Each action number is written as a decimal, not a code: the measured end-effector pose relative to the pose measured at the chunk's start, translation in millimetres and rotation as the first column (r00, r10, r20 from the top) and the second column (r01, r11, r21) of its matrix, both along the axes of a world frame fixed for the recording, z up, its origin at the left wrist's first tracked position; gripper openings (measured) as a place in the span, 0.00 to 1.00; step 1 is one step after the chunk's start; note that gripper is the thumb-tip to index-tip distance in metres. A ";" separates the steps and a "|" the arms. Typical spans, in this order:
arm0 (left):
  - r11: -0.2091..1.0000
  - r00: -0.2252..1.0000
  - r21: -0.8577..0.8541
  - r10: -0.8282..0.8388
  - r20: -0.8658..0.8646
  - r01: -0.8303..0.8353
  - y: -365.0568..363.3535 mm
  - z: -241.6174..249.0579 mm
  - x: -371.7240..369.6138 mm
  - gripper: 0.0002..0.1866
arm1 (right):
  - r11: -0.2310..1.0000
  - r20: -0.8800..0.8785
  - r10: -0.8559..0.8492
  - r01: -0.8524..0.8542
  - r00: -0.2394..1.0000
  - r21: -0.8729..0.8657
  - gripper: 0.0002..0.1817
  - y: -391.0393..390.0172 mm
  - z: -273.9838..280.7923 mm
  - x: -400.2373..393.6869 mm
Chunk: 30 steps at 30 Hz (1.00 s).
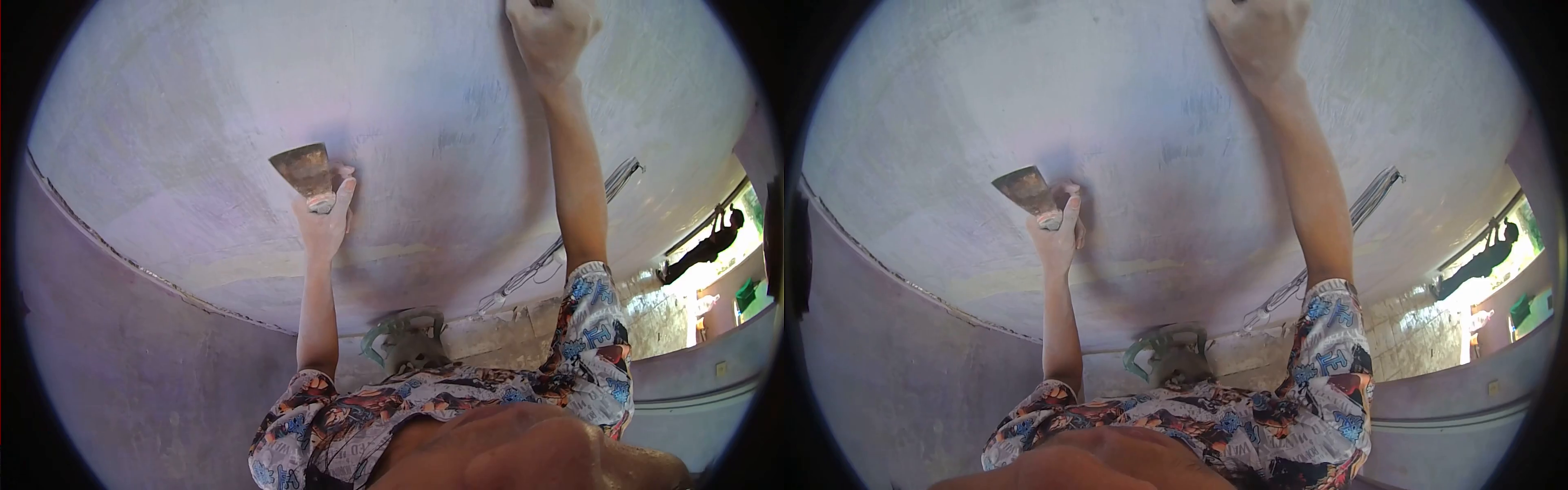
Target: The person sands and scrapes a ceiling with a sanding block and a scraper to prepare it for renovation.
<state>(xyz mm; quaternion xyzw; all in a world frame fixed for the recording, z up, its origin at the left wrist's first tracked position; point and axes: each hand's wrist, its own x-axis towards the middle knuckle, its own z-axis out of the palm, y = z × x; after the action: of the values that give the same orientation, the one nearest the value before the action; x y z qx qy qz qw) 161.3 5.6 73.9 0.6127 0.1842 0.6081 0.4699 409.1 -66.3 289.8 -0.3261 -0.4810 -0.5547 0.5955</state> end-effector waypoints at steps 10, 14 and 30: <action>0.998 1.000 0.059 -0.007 -0.013 0.008 -19.3 -7.0 0.9 0.09 | 0.996 -0.187 0.004 -0.020 0.982 -0.082 0.03 -22.4 -34.4 -4.4; 0.994 0.999 0.106 -0.034 0.017 0.032 -21.3 -8.1 -5.8 0.10 | 0.962 -0.028 0.270 -0.270 0.963 -0.025 0.04 -41.4 32.8 -30.5; 0.992 0.993 0.099 -0.084 0.085 0.075 -26.1 -14.7 -3.3 0.07 | 0.994 0.037 -0.079 0.075 0.996 0.081 0.01 -32.7 -36.2 -12.2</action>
<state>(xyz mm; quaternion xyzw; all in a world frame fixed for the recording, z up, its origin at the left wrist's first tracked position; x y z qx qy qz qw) 158.0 -20.5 59.2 0.6137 0.1092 0.6238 0.4716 396.9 -99.0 253.6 -0.3093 -0.4572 -0.6024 0.5766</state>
